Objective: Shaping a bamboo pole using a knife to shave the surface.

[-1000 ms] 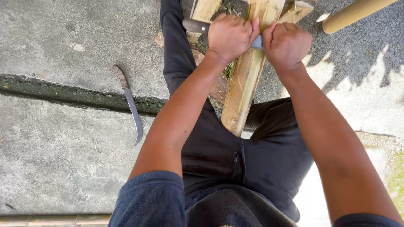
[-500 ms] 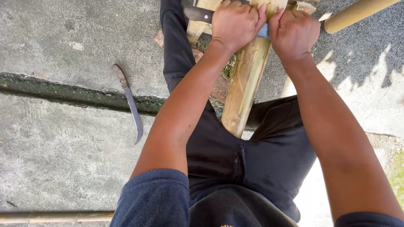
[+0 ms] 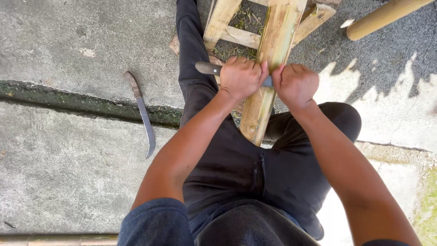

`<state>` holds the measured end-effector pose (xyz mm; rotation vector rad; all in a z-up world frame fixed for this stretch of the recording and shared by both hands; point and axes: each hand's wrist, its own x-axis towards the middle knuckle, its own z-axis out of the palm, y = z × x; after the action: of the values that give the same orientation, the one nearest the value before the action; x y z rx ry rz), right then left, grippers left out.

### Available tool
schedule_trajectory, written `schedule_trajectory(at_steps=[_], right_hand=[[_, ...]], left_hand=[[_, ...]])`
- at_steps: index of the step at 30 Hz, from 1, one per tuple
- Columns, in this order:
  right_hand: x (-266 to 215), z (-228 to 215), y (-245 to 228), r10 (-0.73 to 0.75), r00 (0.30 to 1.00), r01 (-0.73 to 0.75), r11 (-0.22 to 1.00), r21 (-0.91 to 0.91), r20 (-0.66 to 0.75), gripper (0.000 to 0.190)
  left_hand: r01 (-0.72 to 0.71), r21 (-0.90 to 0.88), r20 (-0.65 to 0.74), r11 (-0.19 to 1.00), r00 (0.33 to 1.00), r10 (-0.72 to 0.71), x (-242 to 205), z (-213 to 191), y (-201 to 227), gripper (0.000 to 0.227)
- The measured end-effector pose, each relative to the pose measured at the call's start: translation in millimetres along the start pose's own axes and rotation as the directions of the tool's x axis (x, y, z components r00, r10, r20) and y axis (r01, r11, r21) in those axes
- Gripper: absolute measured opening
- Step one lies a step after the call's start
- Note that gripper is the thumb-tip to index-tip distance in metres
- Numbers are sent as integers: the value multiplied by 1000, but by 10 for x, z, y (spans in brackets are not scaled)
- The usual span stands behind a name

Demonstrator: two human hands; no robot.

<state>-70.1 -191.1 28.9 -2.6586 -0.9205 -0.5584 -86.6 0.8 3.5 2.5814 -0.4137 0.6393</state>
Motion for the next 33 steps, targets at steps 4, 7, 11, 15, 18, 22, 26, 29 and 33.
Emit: schedule_trajectory(at_steps=[4, 7, 11, 15, 18, 22, 26, 29, 33], right_hand=[[111, 228, 257, -11, 1000, 10, 997, -76, -14, 39], [415, 320, 475, 18, 1000, -16, 996, -83, 20, 38], [417, 215, 362, -17, 999, 12, 993, -120, -42, 32], [308, 88, 166, -34, 998, 31, 997, -73, -51, 35], [289, 43, 110, -26, 999, 24, 998, -57, -33, 34], [250, 69, 123, -21, 999, 19, 997, -68, -32, 35], [178, -22, 7, 24, 999, -21, 998, -53, 49, 36], [-13, -101, -170, 11, 999, -9, 999, -53, 40, 35], [-231, -160, -358, 24, 998, -22, 999, -36, 58, 33]], left_hand=[[4, 63, -116, 998, 993, 4, 233, 144, -111, 48], [-27, 76, -181, 997, 983, 41, 577, 331, -318, 45], [-40, 60, -155, 997, 987, 49, 515, 230, -263, 44], [-7, 5, -182, 1000, 983, 8, 307, 123, -157, 41], [8, -3, -180, 1000, 984, -9, 260, 97, -128, 41], [14, 1, -177, 1000, 984, -14, 246, 112, -117, 41], [16, -17, -112, 1000, 994, -18, 118, 46, -77, 42], [6, -22, -33, 1000, 999, -7, -90, -109, 31, 45], [19, -55, -93, 998, 995, -24, -325, -260, 158, 41]])
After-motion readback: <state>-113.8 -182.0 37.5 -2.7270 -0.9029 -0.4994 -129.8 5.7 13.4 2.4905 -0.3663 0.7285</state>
